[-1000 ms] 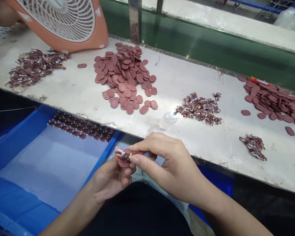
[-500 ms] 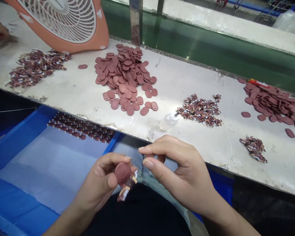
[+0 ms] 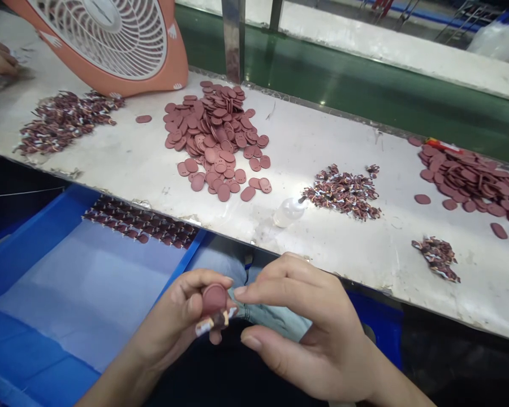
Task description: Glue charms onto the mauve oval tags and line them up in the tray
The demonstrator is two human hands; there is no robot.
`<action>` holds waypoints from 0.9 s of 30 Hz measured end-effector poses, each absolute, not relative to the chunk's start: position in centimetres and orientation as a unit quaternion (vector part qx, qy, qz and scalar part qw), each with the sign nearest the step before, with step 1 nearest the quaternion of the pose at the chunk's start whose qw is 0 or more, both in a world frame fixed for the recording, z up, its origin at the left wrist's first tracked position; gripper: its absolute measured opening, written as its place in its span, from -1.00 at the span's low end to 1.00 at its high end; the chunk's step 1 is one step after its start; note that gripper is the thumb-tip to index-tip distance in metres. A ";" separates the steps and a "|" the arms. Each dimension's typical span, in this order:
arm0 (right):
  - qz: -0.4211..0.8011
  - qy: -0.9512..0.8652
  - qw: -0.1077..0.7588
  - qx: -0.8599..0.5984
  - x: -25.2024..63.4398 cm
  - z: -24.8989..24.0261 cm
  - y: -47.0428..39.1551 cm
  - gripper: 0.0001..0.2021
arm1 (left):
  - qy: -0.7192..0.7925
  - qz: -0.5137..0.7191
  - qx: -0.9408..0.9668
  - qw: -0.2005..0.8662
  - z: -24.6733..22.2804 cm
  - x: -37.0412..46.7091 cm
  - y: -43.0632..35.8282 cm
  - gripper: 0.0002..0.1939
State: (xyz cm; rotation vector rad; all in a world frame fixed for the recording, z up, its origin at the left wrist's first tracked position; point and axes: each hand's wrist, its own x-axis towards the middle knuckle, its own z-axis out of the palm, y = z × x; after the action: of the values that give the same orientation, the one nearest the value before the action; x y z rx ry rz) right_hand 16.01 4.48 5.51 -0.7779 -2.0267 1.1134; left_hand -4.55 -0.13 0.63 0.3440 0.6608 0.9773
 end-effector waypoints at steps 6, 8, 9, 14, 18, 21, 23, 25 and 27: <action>0.430 -0.775 0.339 -0.315 14.6 4.8 4.7 -0.70 | 0.320 0.428 0.106 0.838 -0.8 -4.2 0.4 -0.59; 0.434 -0.773 0.336 -0.318 14.3 4.6 4.7 -0.72 | 0.317 0.428 0.110 0.839 -0.8 -4.2 0.4 -0.59; 0.435 -0.773 0.334 -0.320 14.2 4.5 4.7 -0.73 | 0.316 0.429 0.111 0.839 -0.8 -4.2 0.5 -0.59; 0.440 -0.766 0.342 -0.321 13.8 4.3 4.9 -0.80 | 0.325 0.425 0.106 0.838 -1.0 -4.3 0.5 -0.61; 0.440 -0.759 0.352 -0.326 13.6 3.9 4.9 -0.81 | 0.316 0.427 0.104 0.841 -1.1 -4.3 0.6 -0.54; 0.376 -0.772 0.377 -0.348 13.2 3.4 4.7 -0.81 | 0.342 0.443 0.089 0.824 -1.0 -4.1 0.6 -0.48; 0.283 -0.792 0.398 -0.367 12.8 3.1 4.5 -0.80 | 0.404 0.496 0.083 0.764 -0.8 -4.0 0.5 -0.58; 0.166 -0.813 0.412 -0.375 12.4 2.6 4.3 -0.77 | 0.458 0.564 0.101 0.680 -0.6 -3.8 0.2 -0.70; 0.079 -0.827 0.419 -0.367 12.1 1.9 4.2 -0.72 | 0.473 0.598 0.140 0.632 -0.6 -3.6 -0.1 -0.73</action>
State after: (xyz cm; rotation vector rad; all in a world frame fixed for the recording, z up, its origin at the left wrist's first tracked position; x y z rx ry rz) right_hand 12.06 4.24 1.91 -0.9198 -2.0731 0.1990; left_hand -3.57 -0.05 -0.58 0.3210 1.0833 1.3679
